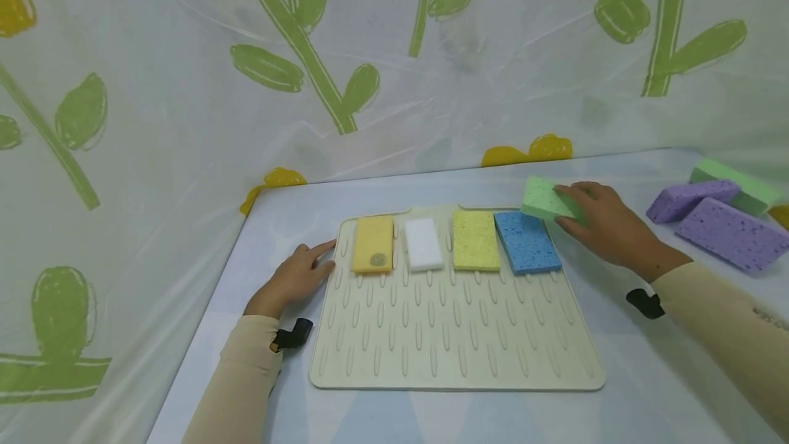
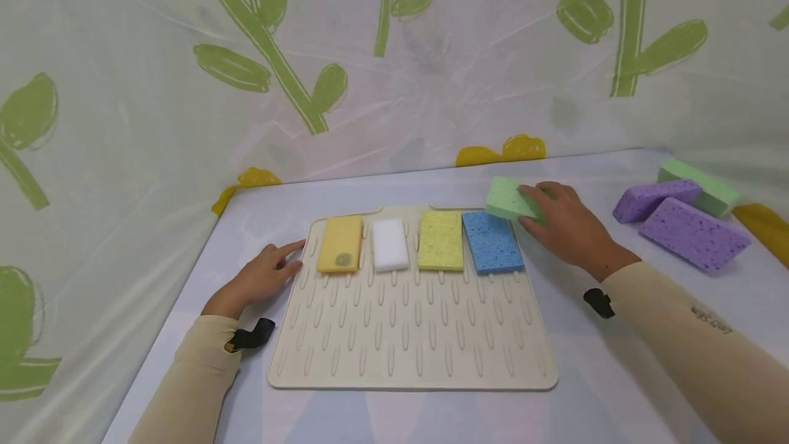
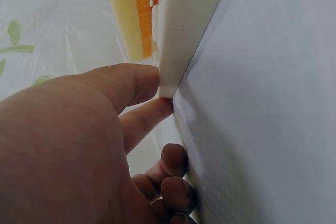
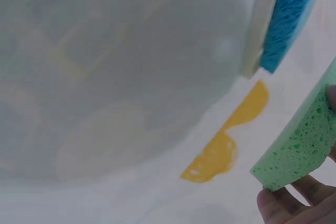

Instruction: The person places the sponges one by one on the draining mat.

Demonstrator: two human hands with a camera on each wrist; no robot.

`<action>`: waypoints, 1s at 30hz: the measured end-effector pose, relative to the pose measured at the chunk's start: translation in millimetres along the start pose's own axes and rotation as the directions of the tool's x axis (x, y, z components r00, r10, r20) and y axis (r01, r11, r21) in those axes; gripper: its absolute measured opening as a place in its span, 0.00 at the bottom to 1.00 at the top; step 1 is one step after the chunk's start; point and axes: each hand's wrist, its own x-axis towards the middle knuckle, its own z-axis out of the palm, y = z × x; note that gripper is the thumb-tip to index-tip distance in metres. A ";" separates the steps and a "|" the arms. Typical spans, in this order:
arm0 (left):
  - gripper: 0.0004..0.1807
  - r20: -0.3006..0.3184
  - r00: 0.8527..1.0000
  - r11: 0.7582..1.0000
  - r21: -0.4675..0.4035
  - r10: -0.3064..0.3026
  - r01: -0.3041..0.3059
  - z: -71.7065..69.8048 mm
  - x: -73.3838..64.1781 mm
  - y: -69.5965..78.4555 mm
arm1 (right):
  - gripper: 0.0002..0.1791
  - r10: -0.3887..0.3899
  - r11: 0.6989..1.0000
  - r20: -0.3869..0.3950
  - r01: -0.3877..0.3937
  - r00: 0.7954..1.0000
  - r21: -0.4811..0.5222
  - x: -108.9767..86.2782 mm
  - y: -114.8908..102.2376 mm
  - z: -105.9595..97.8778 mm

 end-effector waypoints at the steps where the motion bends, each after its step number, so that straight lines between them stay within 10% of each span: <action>1: 0.31 0.001 1.000 1.000 0.001 0.000 0.000 0.0 0.1 0.0 | 0.33 -0.002 1.000 -0.005 0.002 1.000 -0.003 -1.2 -3.5 -0.3; 30: 0.31 0.005 1.000 1.000 0.008 -0.015 0.015 0.1 0.1 1.0 | 0.36 -0.333 0.942 -0.093 0.327 0.938 -0.072 -19.3 -85.4 15.9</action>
